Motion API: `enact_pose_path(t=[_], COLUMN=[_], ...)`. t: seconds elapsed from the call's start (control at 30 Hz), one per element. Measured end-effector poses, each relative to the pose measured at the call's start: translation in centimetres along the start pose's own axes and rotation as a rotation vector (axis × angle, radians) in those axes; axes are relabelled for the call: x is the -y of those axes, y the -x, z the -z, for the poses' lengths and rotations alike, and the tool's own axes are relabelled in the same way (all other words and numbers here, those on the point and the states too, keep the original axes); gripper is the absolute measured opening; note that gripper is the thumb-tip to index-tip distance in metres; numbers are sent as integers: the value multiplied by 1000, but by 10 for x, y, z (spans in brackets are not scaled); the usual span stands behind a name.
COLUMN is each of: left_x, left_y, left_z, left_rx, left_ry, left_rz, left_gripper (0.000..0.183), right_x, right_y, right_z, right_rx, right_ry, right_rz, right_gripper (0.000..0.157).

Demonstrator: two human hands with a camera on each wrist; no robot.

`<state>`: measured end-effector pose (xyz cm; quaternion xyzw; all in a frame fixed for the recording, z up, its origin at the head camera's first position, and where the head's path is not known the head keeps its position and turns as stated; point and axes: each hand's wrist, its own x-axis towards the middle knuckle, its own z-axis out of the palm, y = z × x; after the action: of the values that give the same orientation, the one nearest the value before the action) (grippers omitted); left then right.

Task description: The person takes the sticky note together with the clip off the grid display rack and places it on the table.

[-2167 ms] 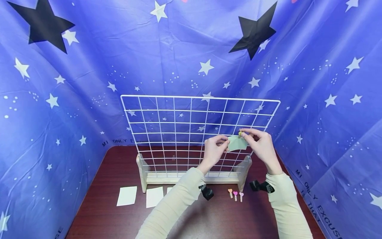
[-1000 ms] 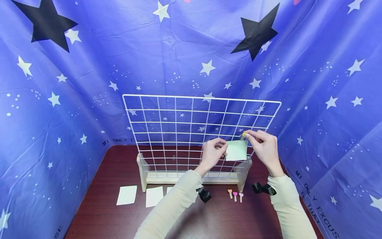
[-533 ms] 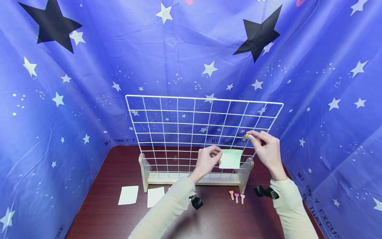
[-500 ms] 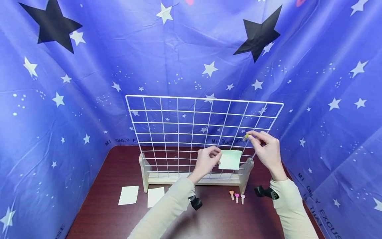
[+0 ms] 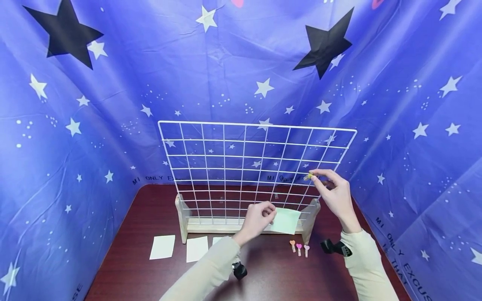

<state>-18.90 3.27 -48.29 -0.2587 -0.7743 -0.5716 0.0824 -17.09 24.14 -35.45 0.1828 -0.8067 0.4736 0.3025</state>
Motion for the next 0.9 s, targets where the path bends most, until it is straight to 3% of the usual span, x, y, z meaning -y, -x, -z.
enact_pose_path(t=[0.23,0.5,0.9], left_x=[11,19,30], left_y=[14,21,28], left_z=[0,0,0], left_rx=[4,-3,3], left_ry=[-1,-22,-15], left_rz=[20,24,74], left_gripper=[5,5,5], right_x=[-11,-47,-32], right_y=[9,24,38], right_z=[4,-1,1], right_rx=[47,51,32], right_ry=[-60,-224,-211], right_rz=[-26,-124,-133], right_gripper=[17,15,16])
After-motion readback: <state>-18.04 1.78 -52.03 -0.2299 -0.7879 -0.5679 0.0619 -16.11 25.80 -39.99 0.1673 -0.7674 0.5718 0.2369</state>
